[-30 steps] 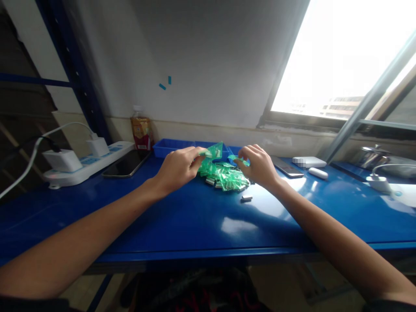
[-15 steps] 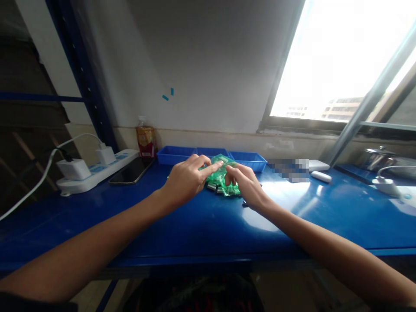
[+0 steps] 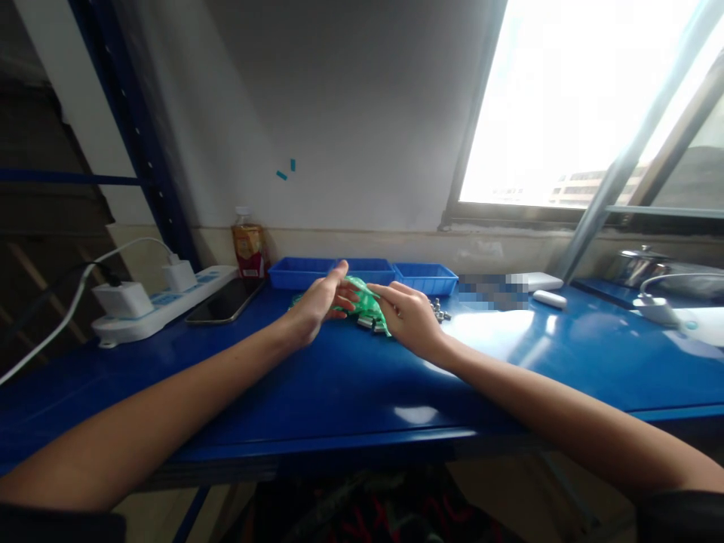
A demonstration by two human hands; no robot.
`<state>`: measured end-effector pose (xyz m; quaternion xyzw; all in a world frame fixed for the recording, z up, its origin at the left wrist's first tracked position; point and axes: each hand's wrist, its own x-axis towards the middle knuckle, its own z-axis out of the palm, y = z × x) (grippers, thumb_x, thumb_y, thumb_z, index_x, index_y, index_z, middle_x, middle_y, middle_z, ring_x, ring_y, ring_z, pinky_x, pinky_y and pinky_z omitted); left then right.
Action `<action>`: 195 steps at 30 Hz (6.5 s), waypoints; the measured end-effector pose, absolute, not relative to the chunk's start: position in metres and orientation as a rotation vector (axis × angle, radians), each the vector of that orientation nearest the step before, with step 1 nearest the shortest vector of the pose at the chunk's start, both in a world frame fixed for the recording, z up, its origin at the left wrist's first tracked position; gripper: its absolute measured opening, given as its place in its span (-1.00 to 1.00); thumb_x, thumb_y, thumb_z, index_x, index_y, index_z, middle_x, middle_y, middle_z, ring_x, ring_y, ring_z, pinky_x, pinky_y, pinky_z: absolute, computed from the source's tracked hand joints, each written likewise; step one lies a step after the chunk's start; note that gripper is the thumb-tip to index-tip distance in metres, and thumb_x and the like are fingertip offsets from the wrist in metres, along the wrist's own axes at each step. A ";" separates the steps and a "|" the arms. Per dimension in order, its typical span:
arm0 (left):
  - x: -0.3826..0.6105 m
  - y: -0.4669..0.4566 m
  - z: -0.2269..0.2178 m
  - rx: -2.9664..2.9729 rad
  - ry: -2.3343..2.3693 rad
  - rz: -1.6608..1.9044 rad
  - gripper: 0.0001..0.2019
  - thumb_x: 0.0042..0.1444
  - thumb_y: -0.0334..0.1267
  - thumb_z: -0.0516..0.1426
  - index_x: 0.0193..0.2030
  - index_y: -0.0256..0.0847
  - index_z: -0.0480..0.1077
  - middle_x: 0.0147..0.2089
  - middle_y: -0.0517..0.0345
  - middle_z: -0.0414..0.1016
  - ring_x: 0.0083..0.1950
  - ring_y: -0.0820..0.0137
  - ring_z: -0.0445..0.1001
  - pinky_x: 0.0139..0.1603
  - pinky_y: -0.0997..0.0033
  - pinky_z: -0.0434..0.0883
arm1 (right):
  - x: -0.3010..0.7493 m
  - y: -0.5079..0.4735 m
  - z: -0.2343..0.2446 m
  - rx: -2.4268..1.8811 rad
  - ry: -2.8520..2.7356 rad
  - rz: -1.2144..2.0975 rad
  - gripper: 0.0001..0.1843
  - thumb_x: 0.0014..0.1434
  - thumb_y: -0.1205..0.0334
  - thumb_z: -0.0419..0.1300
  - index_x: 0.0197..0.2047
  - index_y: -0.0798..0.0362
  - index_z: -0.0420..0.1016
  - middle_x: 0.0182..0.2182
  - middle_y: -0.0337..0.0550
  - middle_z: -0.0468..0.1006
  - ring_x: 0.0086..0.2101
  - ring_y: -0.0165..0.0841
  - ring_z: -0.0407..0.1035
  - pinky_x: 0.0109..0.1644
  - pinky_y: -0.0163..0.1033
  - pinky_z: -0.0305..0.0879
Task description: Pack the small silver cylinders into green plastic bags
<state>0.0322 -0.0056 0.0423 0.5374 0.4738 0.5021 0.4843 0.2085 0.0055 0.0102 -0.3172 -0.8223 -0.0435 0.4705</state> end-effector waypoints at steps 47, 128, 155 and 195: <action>0.042 -0.019 0.041 1.077 1.020 1.168 -0.73 0.19 -0.26 -0.03 -0.31 -0.32 0.46 -0.40 -0.01 0.54 -0.44 0.42 0.49 -0.39 0.45 0.41 | 0.218 -0.011 0.022 -0.546 -1.998 -0.245 -0.81 0.21 0.27 0.09 -0.28 -0.01 0.55 -0.48 -0.18 0.35 -0.40 -0.34 0.21 -0.20 -0.17 0.22; 0.037 -0.023 0.020 2.695 1.146 1.181 -0.77 0.17 -0.07 0.09 -0.20 -0.16 0.44 -0.20 0.08 0.50 -0.10 0.22 0.37 -0.06 0.24 0.28 | 0.212 -0.006 0.020 -0.758 -1.737 0.459 -0.80 0.11 0.16 0.14 -0.30 0.10 0.50 -0.45 -0.21 0.45 -0.42 -0.41 0.30 -0.34 -0.30 0.21; -0.074 0.061 0.046 2.226 2.061 1.821 -0.78 0.12 -0.23 0.05 -0.16 -0.20 0.45 -0.16 0.03 0.51 -0.14 0.24 0.46 -0.02 0.32 0.35 | 0.219 -0.004 0.009 -0.704 -2.232 -0.204 -0.81 0.15 0.25 0.19 -0.15 -0.02 0.55 -0.07 -0.02 0.30 0.01 -0.15 0.14 0.07 0.05 0.24; -0.063 0.069 0.030 2.578 1.850 0.063 -0.48 -0.12 -0.13 0.14 0.03 -0.25 0.37 0.01 -0.10 0.46 -0.01 0.15 0.44 -0.07 0.35 0.37 | 0.220 -0.010 0.006 -0.809 -2.671 -0.073 -0.64 0.23 0.02 0.09 -0.01 0.00 0.49 -0.07 0.02 0.30 0.01 -0.13 0.21 0.09 0.06 0.22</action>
